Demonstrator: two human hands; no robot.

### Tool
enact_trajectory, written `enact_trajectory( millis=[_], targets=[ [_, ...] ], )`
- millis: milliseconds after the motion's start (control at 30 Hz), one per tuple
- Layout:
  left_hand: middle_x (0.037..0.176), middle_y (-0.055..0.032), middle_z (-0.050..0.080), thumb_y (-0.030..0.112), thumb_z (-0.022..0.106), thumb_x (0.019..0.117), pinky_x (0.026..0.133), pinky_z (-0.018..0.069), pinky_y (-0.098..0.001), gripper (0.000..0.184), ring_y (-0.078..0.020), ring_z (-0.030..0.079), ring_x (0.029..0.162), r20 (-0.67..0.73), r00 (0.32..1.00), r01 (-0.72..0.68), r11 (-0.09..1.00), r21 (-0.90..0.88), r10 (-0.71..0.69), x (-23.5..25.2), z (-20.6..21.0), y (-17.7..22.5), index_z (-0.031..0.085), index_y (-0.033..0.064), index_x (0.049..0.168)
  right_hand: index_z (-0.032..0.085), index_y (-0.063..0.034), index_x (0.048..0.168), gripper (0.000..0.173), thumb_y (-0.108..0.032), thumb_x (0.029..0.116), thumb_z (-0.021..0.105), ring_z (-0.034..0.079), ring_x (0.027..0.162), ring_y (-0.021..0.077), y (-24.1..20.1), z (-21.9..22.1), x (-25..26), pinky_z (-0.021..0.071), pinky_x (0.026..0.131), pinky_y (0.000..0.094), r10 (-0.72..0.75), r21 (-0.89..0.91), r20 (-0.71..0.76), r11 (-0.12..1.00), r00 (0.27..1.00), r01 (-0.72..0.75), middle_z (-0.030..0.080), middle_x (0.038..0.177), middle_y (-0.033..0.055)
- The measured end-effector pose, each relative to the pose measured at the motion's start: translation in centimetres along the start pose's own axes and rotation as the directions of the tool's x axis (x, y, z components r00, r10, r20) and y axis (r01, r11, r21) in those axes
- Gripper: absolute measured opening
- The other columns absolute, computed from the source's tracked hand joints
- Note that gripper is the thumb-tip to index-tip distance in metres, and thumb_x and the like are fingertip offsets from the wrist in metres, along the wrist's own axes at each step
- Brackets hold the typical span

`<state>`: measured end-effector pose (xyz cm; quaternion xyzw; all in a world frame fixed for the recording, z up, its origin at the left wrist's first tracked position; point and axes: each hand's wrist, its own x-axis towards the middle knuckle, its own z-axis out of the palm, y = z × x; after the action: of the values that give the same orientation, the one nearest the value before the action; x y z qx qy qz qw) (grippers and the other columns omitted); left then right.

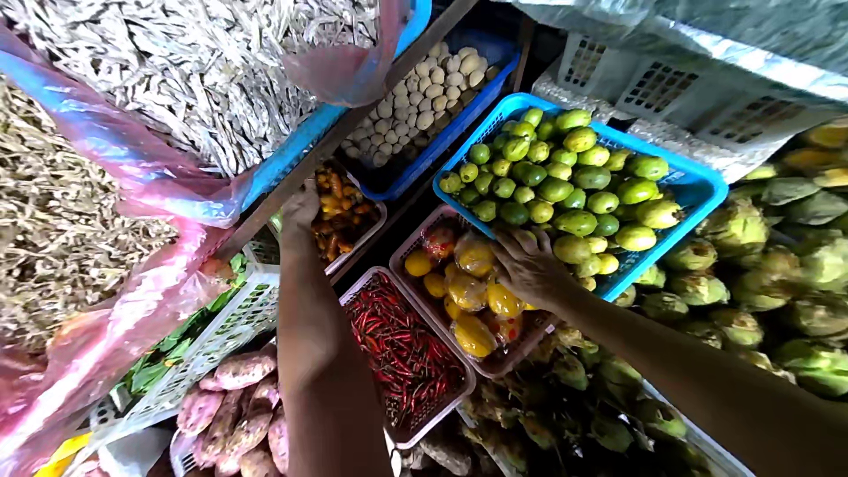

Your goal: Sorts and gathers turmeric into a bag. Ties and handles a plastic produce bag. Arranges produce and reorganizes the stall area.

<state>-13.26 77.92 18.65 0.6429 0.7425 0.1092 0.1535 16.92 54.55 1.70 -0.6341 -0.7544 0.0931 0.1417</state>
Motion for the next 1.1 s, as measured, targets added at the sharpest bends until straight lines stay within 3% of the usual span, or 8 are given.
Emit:
enact_trajectory(
  millis=[167, 400, 533, 633, 767, 900, 967, 1100],
  targets=[
    [0.136, -0.0316, 0.059, 0.034, 0.032, 0.1131, 0.115, 0.0351, -0.0597, 0.053, -0.0445, 0.053, 0.135, -0.228, 0.963, -0.131, 0.989, 0.068, 0.143, -2.5, -0.2, -4.6, 0.059, -0.0050, 0.136, 0.059, -0.0047, 0.143, 0.047, -0.028, 0.1055, 0.042, 0.040, 0.146, 0.0403, 0.1, 0.4, 0.0, 0.0231, 0.117, 0.0668, 0.004, -0.017, 0.005, 1.000, 1.000, -0.004, 0.048, 0.156, 0.0153],
    [0.142, -0.0284, 0.056, 0.026, 0.057, 0.1040, 0.116, 0.0360, -0.0565, 0.048, -0.0399, 0.050, 0.137, -0.249, 0.949, 0.171, 0.978, -0.116, -0.195, -2.0, -1.5, -4.3, 0.055, -0.0060, 0.139, 0.053, -0.0033, 0.148, 0.049, -0.028, 0.1062, 0.042, 0.035, 0.149, 0.0426, 0.0, -0.3, 0.0, 0.0210, 0.116, 0.0692, 0.019, -0.012, 0.079, 1.000, 0.997, -0.019, 0.043, 0.160, 0.0163],
    [0.142, -0.0224, 0.053, 0.009, 0.059, 0.1002, 0.114, 0.0390, -0.0306, 0.046, -0.0188, 0.050, 0.134, -0.523, 0.833, -0.177, 0.809, -0.560, -0.180, -2.9, -0.9, -5.2, 0.048, -0.0112, 0.140, 0.054, -0.0040, 0.147, 0.049, -0.028, 0.1060, 0.041, 0.036, 0.148, 0.0420, -0.1, 0.0, 0.0, 0.0216, 0.116, 0.0693, 0.016, -0.022, 0.067, 1.000, 0.998, -0.015, 0.043, 0.159, 0.0164],
    [0.139, -0.0214, 0.058, 0.018, 0.060, 0.1009, 0.111, 0.0422, -0.0379, 0.047, -0.0209, 0.055, 0.130, -0.508, 0.838, -0.132, 0.826, -0.547, -0.202, -2.9, -0.5, -5.5, 0.052, -0.0077, 0.140, 0.055, -0.0032, 0.146, 0.049, -0.028, 0.1062, 0.041, 0.037, 0.147, 0.0426, 0.0, 0.1, -0.1, 0.0227, 0.116, 0.0689, 0.011, -0.029, 0.044, 1.000, 0.999, -0.010, 0.044, 0.159, 0.0169],
    [0.129, -0.0125, 0.059, 0.013, 0.049, 0.1060, 0.097, 0.0536, -0.0367, 0.038, -0.0152, 0.060, 0.116, -0.525, 0.797, -0.324, 0.523, -0.789, -0.299, -4.6, -0.7, -5.0, 0.044, -0.0014, 0.141, 0.055, -0.0021, 0.146, 0.049, -0.027, 0.1049, 0.043, 0.038, 0.146, 0.0427, 0.2, 0.3, -0.1, 0.0238, 0.115, 0.0683, -0.026, -0.051, 0.000, 0.998, 1.000, 0.026, 0.045, 0.157, 0.0178],
    [0.111, -0.0186, 0.064, 0.032, 0.070, 0.0982, 0.091, 0.0524, -0.0418, 0.041, -0.0231, 0.064, 0.103, -0.430, 0.901, -0.138, 0.903, -0.406, -0.055, -8.4, 1.5, -5.2, 0.061, -0.0073, 0.106, 0.056, -0.0020, 0.144, 0.047, -0.026, 0.1048, 0.045, 0.038, 0.146, 0.0440, 0.2, 0.3, -0.2, 0.0228, 0.116, 0.0685, -0.026, -0.027, -0.020, 0.999, 0.999, 0.025, 0.045, 0.157, 0.0186],
    [0.127, -0.0299, 0.059, 0.031, 0.070, 0.0987, 0.104, 0.0452, -0.0567, 0.041, -0.0422, 0.058, 0.119, -0.284, 0.959, -0.061, 0.985, -0.160, 0.013, -7.8, 2.8, -5.9, 0.069, -0.0093, 0.108, 0.057, -0.0029, 0.144, 0.047, -0.026, 0.1045, 0.045, 0.039, 0.145, 0.0440, 0.2, 0.4, -0.1, 0.0240, 0.115, 0.0690, -0.027, -0.031, -0.035, 0.999, 0.999, 0.026, 0.046, 0.156, 0.0179],
    [0.140, -0.0331, 0.052, 0.037, 0.061, 0.1032, 0.111, 0.0404, -0.0583, 0.049, -0.0471, 0.051, 0.132, -0.157, 0.985, 0.074, 0.997, 0.020, -0.070, -4.0, 2.3, -5.3, 0.066, -0.0064, 0.124, 0.057, -0.0040, 0.144, 0.047, -0.027, 0.1047, 0.044, 0.040, 0.144, 0.0429, 0.1, 0.5, -0.2, 0.0248, 0.115, 0.0679, -0.017, -0.063, -0.028, 0.998, 0.999, 0.015, 0.047, 0.156, 0.0163]
  ],
)
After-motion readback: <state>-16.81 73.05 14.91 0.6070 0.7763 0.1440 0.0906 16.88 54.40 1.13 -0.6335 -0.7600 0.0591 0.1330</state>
